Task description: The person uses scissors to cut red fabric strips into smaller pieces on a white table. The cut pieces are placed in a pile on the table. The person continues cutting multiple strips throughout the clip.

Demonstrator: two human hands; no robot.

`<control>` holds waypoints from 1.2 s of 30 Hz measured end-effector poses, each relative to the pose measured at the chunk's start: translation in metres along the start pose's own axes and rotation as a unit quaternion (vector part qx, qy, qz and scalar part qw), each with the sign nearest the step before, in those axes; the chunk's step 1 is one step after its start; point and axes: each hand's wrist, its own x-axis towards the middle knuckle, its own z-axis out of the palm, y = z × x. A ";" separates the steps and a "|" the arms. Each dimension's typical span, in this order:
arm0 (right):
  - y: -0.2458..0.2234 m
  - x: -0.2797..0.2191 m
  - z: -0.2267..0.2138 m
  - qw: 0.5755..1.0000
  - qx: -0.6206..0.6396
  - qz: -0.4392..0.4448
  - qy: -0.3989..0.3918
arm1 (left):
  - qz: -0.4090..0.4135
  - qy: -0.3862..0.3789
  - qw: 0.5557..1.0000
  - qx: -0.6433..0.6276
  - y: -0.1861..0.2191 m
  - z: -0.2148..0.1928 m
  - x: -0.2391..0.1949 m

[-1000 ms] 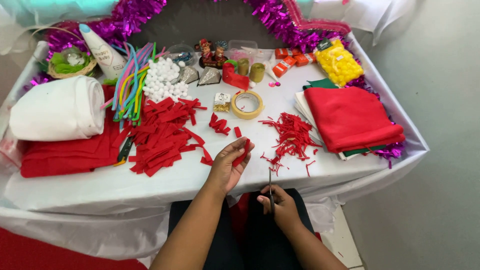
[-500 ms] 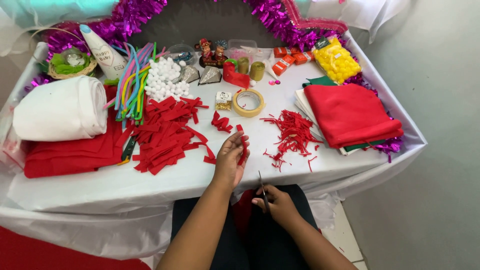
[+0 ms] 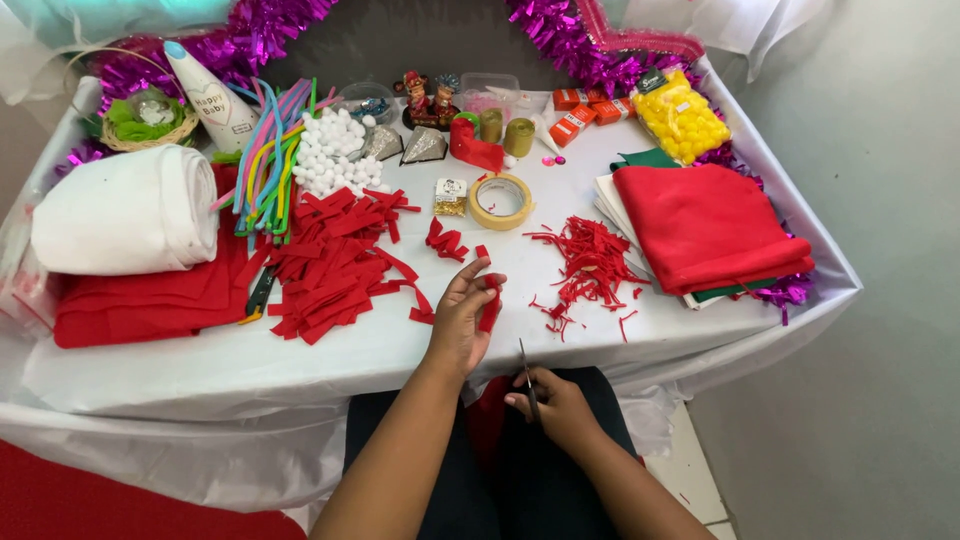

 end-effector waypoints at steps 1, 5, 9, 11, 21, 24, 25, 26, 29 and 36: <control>-0.001 0.000 -0.001 1.000 0.000 -0.001 0.000 | 0.001 0.000 1.000 0.000 0.001 0.002 -0.001; 0.002 0.003 0.000 1.000 0.004 0.002 0.000 | 0.002 -0.011 1.000 -0.004 0.006 0.006 -0.004; 0.006 0.002 0.000 1.000 0.000 -0.004 0.000 | 0.010 0.031 0.998 0.057 0.001 0.008 -0.008; 0.014 0.004 0.002 1.000 0.029 0.001 0.004 | 0.058 -0.005 0.996 0.061 -0.023 -0.009 0.011; 0.014 -0.002 -0.025 0.992 0.002 -0.104 0.070 | 0.085 -0.023 0.975 0.204 -0.017 0.001 -0.001; -0.010 0.009 -0.043 0.979 0.061 -0.158 0.111 | 0.079 0.044 0.995 0.047 -0.021 0.002 0.005; -0.023 0.017 -0.043 0.980 0.061 -0.157 0.110 | 0.079 0.046 0.995 0.047 -0.021 0.002 0.006; -0.036 0.027 -0.043 0.974 0.124 -0.173 0.073 | 0.091 0.038 0.995 0.012 -0.020 0.001 0.006; -0.041 0.062 -0.039 0.958 0.222 -0.182 0.007 | 0.103 0.031 0.994 -0.019 -0.020 -0.003 0.008; -0.059 0.104 -0.094 0.946 0.236 -0.213 0.059 | 0.099 0.018 0.995 0.021 -0.026 -0.005 0.013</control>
